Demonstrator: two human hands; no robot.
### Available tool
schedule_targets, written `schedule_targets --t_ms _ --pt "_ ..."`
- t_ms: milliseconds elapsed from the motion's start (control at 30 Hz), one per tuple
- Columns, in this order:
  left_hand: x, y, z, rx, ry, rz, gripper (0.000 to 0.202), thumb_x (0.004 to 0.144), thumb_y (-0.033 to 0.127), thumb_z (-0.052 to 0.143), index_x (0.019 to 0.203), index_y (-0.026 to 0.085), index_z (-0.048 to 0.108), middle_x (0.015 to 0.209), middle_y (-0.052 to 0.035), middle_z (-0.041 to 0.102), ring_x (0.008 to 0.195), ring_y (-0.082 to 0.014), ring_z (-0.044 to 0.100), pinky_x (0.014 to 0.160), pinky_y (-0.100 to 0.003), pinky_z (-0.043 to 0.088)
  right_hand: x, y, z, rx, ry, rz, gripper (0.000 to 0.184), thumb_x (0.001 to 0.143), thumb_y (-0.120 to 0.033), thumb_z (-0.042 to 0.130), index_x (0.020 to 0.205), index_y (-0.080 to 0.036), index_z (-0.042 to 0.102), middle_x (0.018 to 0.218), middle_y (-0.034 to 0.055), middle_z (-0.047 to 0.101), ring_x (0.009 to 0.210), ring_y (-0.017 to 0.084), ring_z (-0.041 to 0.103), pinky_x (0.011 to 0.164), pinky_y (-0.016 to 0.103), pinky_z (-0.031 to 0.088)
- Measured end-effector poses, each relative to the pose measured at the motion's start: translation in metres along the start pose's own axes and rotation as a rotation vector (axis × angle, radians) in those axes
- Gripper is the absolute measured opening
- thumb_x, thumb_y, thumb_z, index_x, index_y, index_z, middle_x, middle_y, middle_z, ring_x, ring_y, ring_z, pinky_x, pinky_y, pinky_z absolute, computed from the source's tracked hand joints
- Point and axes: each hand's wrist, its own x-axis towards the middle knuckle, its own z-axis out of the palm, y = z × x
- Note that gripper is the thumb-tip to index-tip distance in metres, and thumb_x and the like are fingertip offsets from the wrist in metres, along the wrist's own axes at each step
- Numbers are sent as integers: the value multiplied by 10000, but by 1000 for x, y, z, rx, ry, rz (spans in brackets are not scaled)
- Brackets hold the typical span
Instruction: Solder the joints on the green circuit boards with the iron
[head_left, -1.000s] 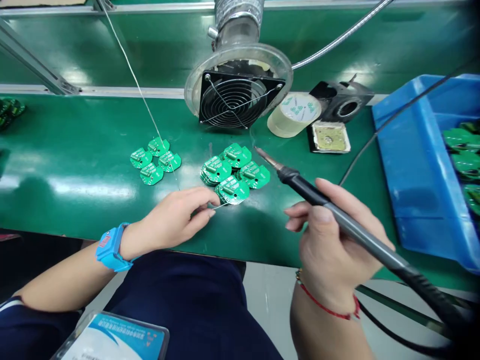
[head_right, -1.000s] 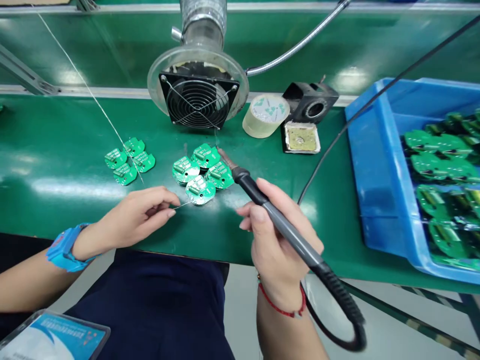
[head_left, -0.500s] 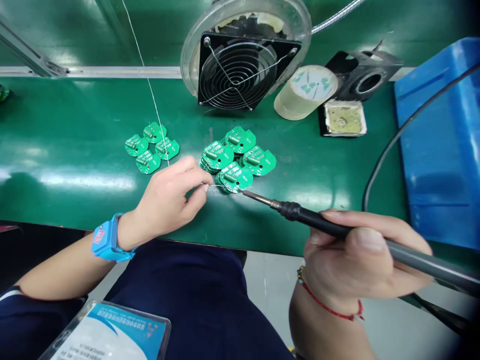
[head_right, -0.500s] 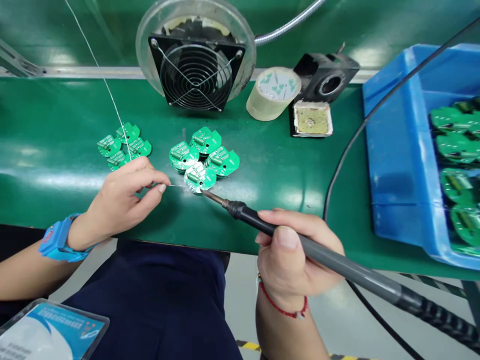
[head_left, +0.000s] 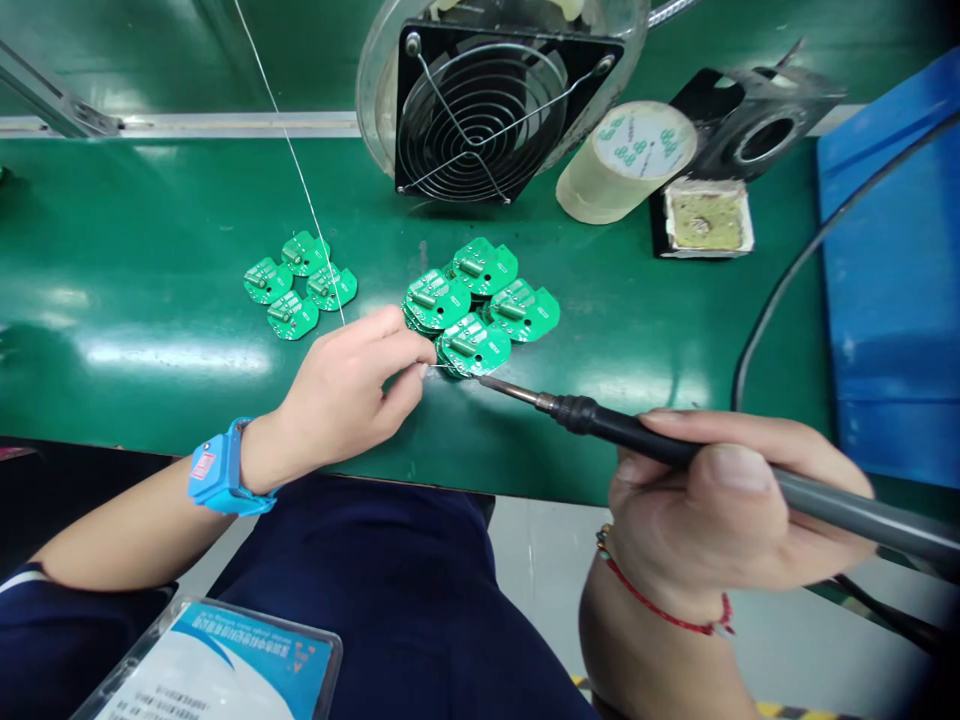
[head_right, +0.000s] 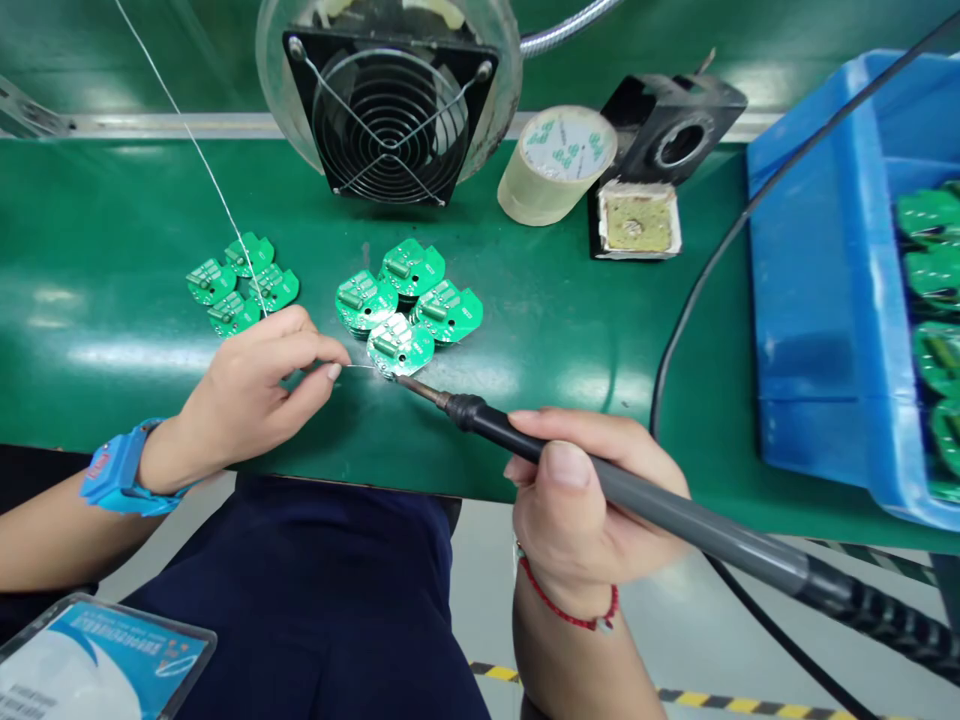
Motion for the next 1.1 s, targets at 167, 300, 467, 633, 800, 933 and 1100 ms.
schedule_targets --t_ms 167,300,467,633,800,933,1100 --pt "3 2 3 22 -8 34 202 908 130 498 870 132 696 731 -12 551 662 -116 536 607 -248 438 -1 2 0 13 29 -15 144 769 -306 667 764 -207 772 507 -22 618 336 104 516 264 206 307" --pt "6 3 5 71 4 52 212 915 135 492 866 132 698 748 -22 566 680 -127 564 611 -252 446 1 3 0 5 30 -29 154 782 -311 662 768 -200 768 484 -24 596 334 107 517 273 205 312" --pt "9 3 8 132 -33 58 213 909 137 485 870 153 694 752 -17 563 676 -131 561 592 -253 426 3 1 2 -30 7 -3 167 779 -351 670 756 -216 765 459 -32 580 312 108 486 264 218 294" --pt "12 5 10 190 -31 81 228 908 137 481 830 155 694 735 -17 553 657 -130 532 574 -258 402 4 0 2 -22 -1 -4 157 768 -352 683 755 -219 766 465 -32 591 317 108 490 269 219 297" --pt "13 5 12 197 -49 103 235 924 150 473 840 164 692 736 -17 553 668 -137 533 574 -264 405 4 0 1 -21 -16 -11 160 784 -351 674 776 -220 766 483 -28 603 330 106 497 278 219 312" --pt "13 4 10 122 -38 93 217 919 130 482 883 149 695 767 -25 565 687 -135 558 590 -261 435 1 2 -1 -16 9 -16 159 793 -343 662 786 -222 765 485 -31 593 335 111 506 273 228 319" --pt "19 5 4 -34 41 59 206 900 43 469 966 131 644 782 -19 584 690 -113 533 652 -258 466 5 7 -1 19 112 -39 176 786 -356 668 788 -206 761 522 -27 601 356 107 522 286 223 335"
